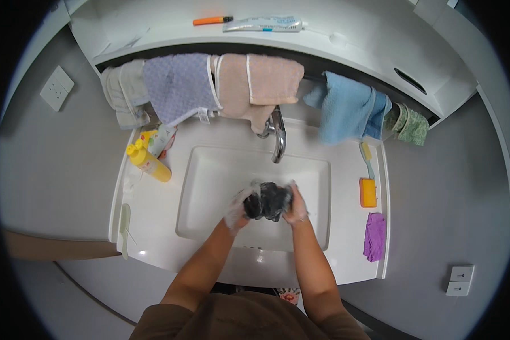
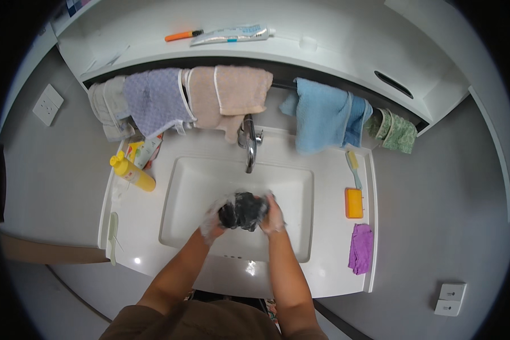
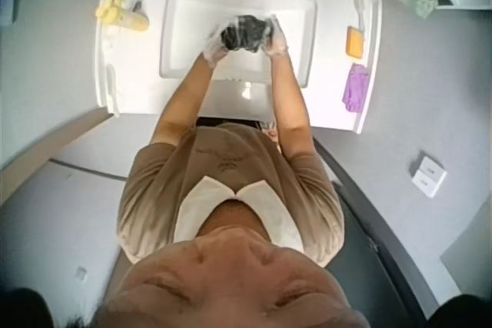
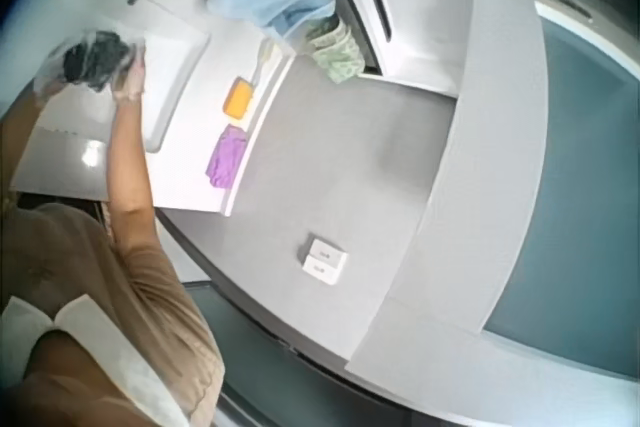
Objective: The person washes a dark sock by hand in a bathroom sink. They wet the sock under running water, apply liquid detergent, rub and squeeze the fabric to create suds, then rinse repeatedly until the soap is removed. The sock remains in the sink at the end of the clip.
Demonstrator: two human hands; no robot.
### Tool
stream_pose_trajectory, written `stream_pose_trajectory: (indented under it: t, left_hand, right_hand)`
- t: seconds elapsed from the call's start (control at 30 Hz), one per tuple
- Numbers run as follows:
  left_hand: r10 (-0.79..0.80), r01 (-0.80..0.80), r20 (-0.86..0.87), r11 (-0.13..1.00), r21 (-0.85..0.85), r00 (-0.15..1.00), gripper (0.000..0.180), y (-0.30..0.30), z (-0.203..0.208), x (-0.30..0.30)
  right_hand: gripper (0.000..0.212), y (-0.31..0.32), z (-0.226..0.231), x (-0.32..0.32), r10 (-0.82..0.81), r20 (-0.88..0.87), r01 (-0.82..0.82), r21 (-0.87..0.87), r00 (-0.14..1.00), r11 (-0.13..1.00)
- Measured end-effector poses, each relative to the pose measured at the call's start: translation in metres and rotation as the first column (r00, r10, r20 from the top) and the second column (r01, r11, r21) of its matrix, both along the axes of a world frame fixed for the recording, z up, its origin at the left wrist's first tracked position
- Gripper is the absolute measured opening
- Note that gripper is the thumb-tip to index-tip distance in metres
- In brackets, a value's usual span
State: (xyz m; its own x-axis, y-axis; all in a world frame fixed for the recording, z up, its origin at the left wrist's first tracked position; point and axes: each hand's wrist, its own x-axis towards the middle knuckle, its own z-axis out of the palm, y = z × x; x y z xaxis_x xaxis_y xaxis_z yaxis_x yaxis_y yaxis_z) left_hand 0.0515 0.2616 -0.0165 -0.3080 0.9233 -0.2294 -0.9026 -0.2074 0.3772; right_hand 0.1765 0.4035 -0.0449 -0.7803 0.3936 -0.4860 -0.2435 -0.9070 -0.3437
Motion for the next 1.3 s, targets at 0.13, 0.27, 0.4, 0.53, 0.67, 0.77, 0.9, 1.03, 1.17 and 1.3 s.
stream_pose_trajectory:
  t: [0.13, 0.27, 0.4, 0.53, 0.67, 0.77, 0.9, 1.03, 1.17, 1.3]
  left_hand:
    - [0.242, -0.232, 0.062, 0.962, -0.143, 0.968, 0.028, -0.023, -0.017, -0.019]
    - [0.252, -0.24, 0.012, 0.934, -0.264, 0.968, 0.031, 0.0, -0.046, -0.009]
    - [0.293, -0.315, -0.259, 0.948, -0.047, 0.92, 0.023, 0.019, -0.048, 0.017]
    - [0.027, -0.107, -0.182, 0.889, -0.446, 0.983, 0.032, 0.033, -0.007, 0.044]
    - [0.144, -0.129, -0.189, 0.988, 0.09, 0.971, 0.029, 0.018, -0.091, -0.002]
    - [0.199, -0.215, -0.082, 0.935, -0.282, 0.976, 0.027, 0.033, -0.034, 0.037]
    - [0.187, -0.193, -0.048, 0.953, -0.233, 0.981, 0.024, 0.037, -0.011, 0.031]
    - [0.05, -0.056, 0.042, 0.984, 0.17, 0.998, 0.025, 0.022, -0.075, -0.001]
    - [-0.04, 0.042, 0.029, 0.995, -0.092, 0.999, 0.025, 0.004, -0.039, 0.006]
    - [-0.02, -0.023, -0.145, 0.958, -0.286, 0.989, 0.024, 0.009, -0.012, -0.005]
  right_hand:
    - [0.041, -0.021, 0.056, 0.017, -0.26, -0.094, 0.256, -0.049, 0.961, 0.965]
    - [0.013, -0.071, 0.045, -0.014, -0.311, 0.101, 0.145, 0.722, 0.945, 0.676]
    - [0.012, -0.068, 0.031, -0.038, -0.589, 0.176, -0.202, 0.979, 0.788, 0.023]
    - [0.018, -0.028, 0.007, -0.04, -0.632, 0.009, 0.187, 0.952, 0.775, 0.243]
    - [0.018, -0.115, 0.089, -0.05, -0.455, 0.093, -0.181, 0.972, 0.886, -0.153]
    - [0.024, -0.045, 0.031, -0.047, -0.665, 0.268, -0.376, 0.927, 0.697, -0.02]
    - [0.018, -0.037, 0.042, -0.05, -0.665, 0.212, -0.356, 0.931, 0.716, -0.086]
    - [0.017, -0.089, 0.048, -0.06, -0.506, 0.181, -0.31, 0.933, 0.844, -0.182]
    - [0.022, -0.032, 0.018, -0.067, -0.597, 0.369, -0.254, 0.929, 0.712, 0.271]
    - [0.041, -0.019, -0.028, -0.042, 0.041, 0.288, -0.159, 0.401, 0.957, 0.902]
